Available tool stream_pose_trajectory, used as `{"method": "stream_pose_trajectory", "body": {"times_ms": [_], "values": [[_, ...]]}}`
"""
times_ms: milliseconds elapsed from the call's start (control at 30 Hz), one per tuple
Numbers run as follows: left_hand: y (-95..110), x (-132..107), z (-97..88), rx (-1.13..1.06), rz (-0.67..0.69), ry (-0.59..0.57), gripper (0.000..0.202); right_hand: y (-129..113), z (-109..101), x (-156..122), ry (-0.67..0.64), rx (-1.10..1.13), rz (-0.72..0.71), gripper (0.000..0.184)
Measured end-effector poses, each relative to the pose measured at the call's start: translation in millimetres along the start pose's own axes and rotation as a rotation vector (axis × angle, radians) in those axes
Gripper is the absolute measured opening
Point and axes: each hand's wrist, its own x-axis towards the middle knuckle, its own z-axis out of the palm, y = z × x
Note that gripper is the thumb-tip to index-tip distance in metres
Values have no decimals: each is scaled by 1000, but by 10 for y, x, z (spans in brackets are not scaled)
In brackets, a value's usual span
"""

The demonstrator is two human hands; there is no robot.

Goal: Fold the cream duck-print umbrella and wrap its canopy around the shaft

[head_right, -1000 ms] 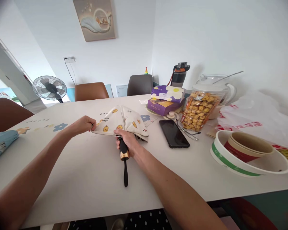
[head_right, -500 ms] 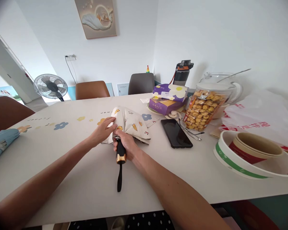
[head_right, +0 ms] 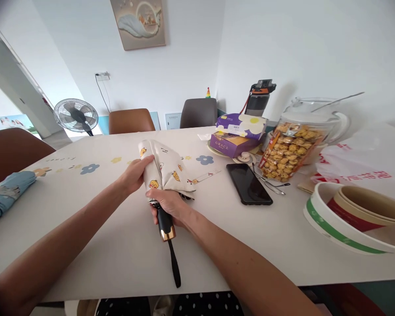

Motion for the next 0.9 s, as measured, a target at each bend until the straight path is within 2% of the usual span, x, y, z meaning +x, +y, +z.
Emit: {"method": "stream_pose_trajectory", "body": {"times_ms": [167, 267, 433, 600, 700, 800, 900], "values": [[95, 83, -122, -237, -125, 52, 32, -7, 27, -44, -128, -66, 21, 25], [87, 110, -154, -305, -170, 55, 32, 26, 62, -29, -146, -53, 24, 25], [111, 114, -159, -318, -102, 160, 31, 82, 81, 48, -90, 101, -77, 28], [146, 104, -176, -253, -94, 73, 36, 27, 76, 17, -185, 224, -79, 32], [141, 110, -174, -199, -107, 62, 36, 13, 99, -9, -148, 221, -33, 25], [117, 163, -185, -225, -100, 111, 36, 74, 146, 23, -97, 205, -102, 23], [56, 271, -259, -263, 16, 201, 45, 158, 184, 89, 15, 185, -137, 26]]}}
